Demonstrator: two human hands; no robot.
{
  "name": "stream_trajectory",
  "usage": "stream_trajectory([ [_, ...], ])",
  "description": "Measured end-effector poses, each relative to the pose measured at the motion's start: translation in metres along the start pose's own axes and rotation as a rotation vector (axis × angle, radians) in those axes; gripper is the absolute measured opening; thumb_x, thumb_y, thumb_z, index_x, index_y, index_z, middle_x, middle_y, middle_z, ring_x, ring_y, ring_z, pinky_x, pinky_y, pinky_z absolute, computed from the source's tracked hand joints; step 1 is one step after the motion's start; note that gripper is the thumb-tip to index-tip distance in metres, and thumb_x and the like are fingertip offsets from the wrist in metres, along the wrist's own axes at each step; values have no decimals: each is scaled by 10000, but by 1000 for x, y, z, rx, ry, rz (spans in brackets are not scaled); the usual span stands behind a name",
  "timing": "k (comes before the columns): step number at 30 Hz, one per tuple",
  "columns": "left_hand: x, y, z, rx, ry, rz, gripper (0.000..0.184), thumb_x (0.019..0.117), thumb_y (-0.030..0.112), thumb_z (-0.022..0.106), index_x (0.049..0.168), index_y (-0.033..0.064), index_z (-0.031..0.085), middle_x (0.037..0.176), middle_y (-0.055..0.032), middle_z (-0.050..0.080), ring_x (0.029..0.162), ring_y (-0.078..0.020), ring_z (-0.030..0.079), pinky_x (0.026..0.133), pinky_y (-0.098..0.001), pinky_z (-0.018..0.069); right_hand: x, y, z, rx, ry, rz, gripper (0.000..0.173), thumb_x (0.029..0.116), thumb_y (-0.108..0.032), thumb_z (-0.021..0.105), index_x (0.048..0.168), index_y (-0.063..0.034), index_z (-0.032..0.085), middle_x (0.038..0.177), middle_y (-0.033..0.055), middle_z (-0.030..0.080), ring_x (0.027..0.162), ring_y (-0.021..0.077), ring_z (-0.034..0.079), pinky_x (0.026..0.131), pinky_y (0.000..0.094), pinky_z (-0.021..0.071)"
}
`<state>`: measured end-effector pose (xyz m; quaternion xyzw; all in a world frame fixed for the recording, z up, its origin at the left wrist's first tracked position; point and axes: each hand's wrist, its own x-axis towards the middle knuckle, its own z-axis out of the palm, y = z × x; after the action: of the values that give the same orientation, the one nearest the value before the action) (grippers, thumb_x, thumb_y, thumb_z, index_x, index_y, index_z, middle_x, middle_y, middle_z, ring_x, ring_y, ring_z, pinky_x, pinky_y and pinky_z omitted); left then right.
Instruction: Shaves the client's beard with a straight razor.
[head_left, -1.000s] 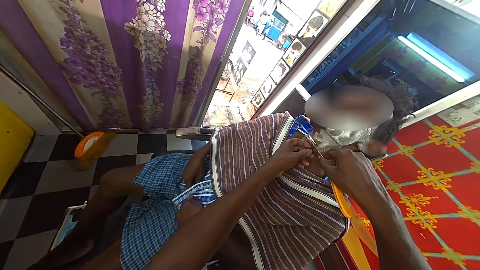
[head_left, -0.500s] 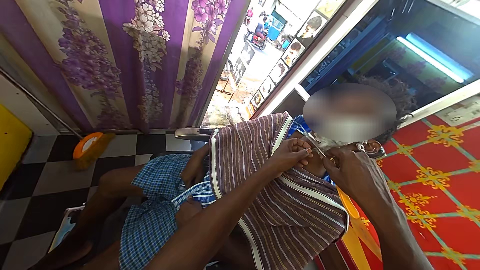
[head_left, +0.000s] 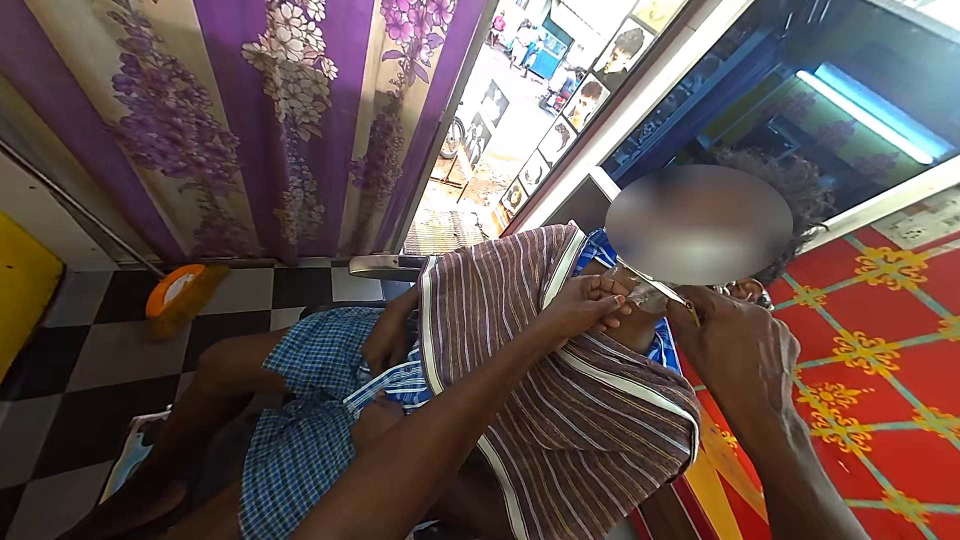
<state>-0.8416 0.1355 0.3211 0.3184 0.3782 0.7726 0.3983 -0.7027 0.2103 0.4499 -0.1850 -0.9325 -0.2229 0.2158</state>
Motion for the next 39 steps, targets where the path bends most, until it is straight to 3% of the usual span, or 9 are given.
stream_trajectory([
  [3, 0, 0, 0, 0, -4, -4, 207, 1057, 104, 556, 1232, 4, 601, 997, -95, 721, 765, -120, 684, 688, -254, 567, -3, 1, 5, 4, 53, -26, 192, 1003, -227, 613, 970, -82, 735, 723, 166, 651, 618, 413, 644, 476, 566, 433],
  [7, 1, -1, 0, 2, 1, -5, 203, 1057, 105, 556, 1222, -3, 605, 983, -97, 723, 752, -115, 680, 672, -246, 562, -3, 5, 5, -36, -57, -17, 162, 960, -215, 708, 854, -93, 703, 667, 151, 640, 637, 401, 660, 510, 557, 457],
  [12, 1, -1, 0, 2, 2, -10, 203, 1059, 111, 554, 1225, 3, 601, 986, -92, 719, 759, -116, 679, 685, -252, 564, -3, 8, 5, 15, 102, -51, 222, 1002, -236, 620, 880, -66, 697, 659, 153, 611, 567, 401, 616, 451, 544, 399],
  [15, 0, -1, 0, 18, 5, -2, 199, 1058, 123, 559, 1216, 14, 612, 985, -86, 718, 764, -114, 676, 678, -249, 558, -7, 7, 8, 26, 170, -87, 272, 1039, -249, 558, 1023, -48, 742, 751, 177, 660, 592, 403, 639, 449, 546, 427],
  [23, 2, -1, 7, 2, 44, 65, 170, 1036, 103, 597, 1160, -13, 599, 953, -100, 707, 739, -124, 677, 660, -249, 564, -6, 9, 4, 45, -165, -40, 200, 971, -256, 678, 816, -133, 700, 632, 90, 620, 611, 333, 640, 518, 531, 452],
  [26, 4, -3, 5, 13, 27, 36, 177, 1045, 98, 578, 1182, -12, 598, 960, -98, 708, 747, -120, 677, 678, -248, 565, -5, 6, 1, 24, -190, 21, 187, 974, -260, 696, 852, -123, 732, 680, 125, 661, 671, 367, 672, 558, 558, 479],
  [30, 3, -5, 3, -8, 19, 38, 192, 1046, 91, 572, 1208, -8, 597, 962, -100, 713, 736, -116, 673, 678, -244, 561, -7, 3, 4, 19, -5, -23, 205, 980, -243, 621, 852, -99, 689, 612, 129, 600, 566, 374, 626, 469, 532, 418],
  [34, 3, -5, 2, 0, 12, 43, 183, 1050, 94, 566, 1199, -7, 593, 969, -96, 711, 741, -111, 675, 681, -241, 562, -3, 6, 4, -27, -140, 1, 165, 974, -250, 691, 881, -119, 727, 660, 137, 650, 638, 384, 666, 524, 541, 465],
  [39, -4, -3, 5, 45, 1, 76, 171, 1034, 98, 600, 1159, -18, 611, 964, -99, 707, 772, -123, 679, 708, -254, 571, -8, 23, 11, 67, -123, -40, 117, 992, -271, 676, 976, -162, 713, 642, 87, 620, 593, 337, 633, 505, 528, 449],
])
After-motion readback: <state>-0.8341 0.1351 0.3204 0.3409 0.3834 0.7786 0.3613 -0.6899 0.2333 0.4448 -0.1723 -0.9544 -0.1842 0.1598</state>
